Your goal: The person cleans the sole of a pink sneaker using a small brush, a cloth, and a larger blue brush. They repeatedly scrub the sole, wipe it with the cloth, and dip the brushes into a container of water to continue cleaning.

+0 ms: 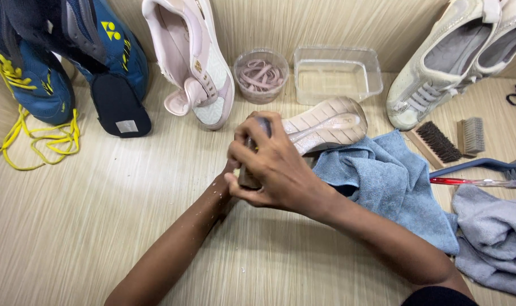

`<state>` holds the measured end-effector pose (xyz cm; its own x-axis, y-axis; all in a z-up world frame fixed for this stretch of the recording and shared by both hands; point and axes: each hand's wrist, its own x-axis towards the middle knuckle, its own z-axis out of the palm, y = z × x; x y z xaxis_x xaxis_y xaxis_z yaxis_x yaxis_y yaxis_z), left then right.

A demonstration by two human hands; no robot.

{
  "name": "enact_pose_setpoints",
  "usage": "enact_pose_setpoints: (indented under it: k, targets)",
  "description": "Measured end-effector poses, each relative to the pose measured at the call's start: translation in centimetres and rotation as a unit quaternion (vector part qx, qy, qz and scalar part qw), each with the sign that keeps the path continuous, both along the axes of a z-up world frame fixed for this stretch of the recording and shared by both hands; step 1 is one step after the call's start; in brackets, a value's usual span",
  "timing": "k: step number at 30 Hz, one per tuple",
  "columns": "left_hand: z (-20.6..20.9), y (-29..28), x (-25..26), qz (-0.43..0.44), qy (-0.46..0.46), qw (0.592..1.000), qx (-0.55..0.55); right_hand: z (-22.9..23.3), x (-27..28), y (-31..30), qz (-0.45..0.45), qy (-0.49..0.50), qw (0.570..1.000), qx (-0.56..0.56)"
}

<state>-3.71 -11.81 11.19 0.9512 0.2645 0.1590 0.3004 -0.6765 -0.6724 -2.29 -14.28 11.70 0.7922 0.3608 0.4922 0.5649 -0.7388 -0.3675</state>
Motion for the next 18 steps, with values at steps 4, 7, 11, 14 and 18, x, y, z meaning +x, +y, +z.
enact_pose_setpoints:
  k: [4, 7, 11, 14, 18]
  targets:
    - [-0.8, 0.6, -0.5, -0.030, -0.009, 0.998, -0.045, -0.8, -0.5, 0.4, 0.058, -0.065, 0.995, -0.042]
    - [-1.2, 1.5, -0.5, -0.046, -0.014, 0.995, -0.082, -0.2, 0.6, -0.2, -0.020, -0.015, 0.999, -0.022]
    - [-1.0, 0.8, 0.4, -0.086, -0.035, 0.985, -0.146, 1.2, -3.3, 1.7, 0.126, -0.095, 0.986, -0.044]
    - [-1.1, 0.4, 1.2, -0.119, -0.051, 0.973, -0.193, -4.0, 1.1, -1.5, 0.065, -0.061, 0.996, 0.001]
    - [-2.5, 0.4, 2.1, -0.157, -0.058, 0.953, -0.252, -2.1, 0.7, -2.1, -0.040, -0.033, 0.997, 0.056]
